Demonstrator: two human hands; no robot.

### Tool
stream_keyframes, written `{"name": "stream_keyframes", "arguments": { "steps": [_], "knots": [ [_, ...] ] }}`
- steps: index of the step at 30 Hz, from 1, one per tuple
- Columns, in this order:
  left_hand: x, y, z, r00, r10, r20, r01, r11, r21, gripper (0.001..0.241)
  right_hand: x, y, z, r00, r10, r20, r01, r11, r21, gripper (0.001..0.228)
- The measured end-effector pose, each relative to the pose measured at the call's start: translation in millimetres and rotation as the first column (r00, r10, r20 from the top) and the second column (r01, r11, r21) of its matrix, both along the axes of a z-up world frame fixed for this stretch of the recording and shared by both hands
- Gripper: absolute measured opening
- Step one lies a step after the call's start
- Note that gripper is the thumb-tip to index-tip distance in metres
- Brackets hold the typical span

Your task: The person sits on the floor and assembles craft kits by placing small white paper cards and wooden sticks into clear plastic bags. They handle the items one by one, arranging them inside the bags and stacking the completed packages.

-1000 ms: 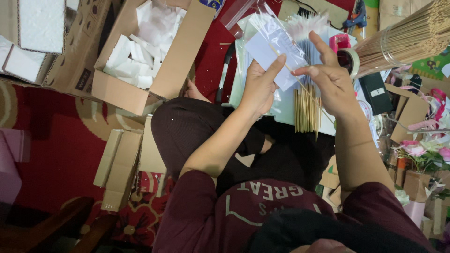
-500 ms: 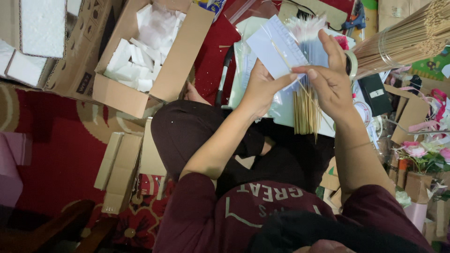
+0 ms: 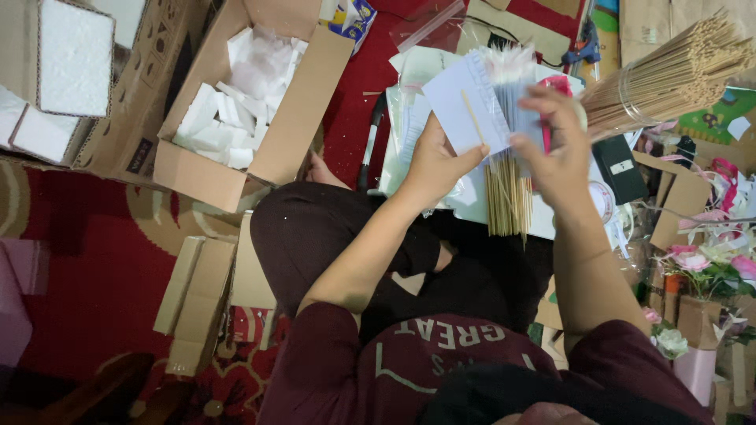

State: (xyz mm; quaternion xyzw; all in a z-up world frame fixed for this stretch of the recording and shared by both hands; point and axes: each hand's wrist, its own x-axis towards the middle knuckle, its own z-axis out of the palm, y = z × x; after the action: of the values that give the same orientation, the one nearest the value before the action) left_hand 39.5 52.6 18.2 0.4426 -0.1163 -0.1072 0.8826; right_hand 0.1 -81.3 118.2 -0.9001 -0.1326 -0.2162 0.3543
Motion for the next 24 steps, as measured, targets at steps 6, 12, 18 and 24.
{"name": "stream_keyframes", "arguments": {
  "steps": [6,12,18,24],
  "knots": [
    [-9.8,22.6,46.6,0.979,0.035,0.2,-0.086,0.964,0.252,0.087,3.8,0.2,-39.3,0.962,0.154,-0.225,-0.05,0.911,0.41,0.017],
    [1.6,9.0,11.1,0.995,-0.08,0.064,0.065,0.978,0.2,0.083,-4.0,26.4,-32.3,0.965,0.11,-0.24,0.09,0.715,0.693,0.014],
    [4.0,12.4,3.4,0.984,-0.177,-0.03,0.179,0.96,0.216,0.069,-5.3,18.3,-53.1,0.972,0.049,-0.228,0.143,0.646,0.75,0.014],
    [6.1,3.6,-11.1,0.981,-0.191,-0.031,0.193,0.95,0.245,0.062,-12.7,22.7,-56.4,0.957,0.018,-0.288,0.224,0.583,0.781,0.01]
  ]
}}
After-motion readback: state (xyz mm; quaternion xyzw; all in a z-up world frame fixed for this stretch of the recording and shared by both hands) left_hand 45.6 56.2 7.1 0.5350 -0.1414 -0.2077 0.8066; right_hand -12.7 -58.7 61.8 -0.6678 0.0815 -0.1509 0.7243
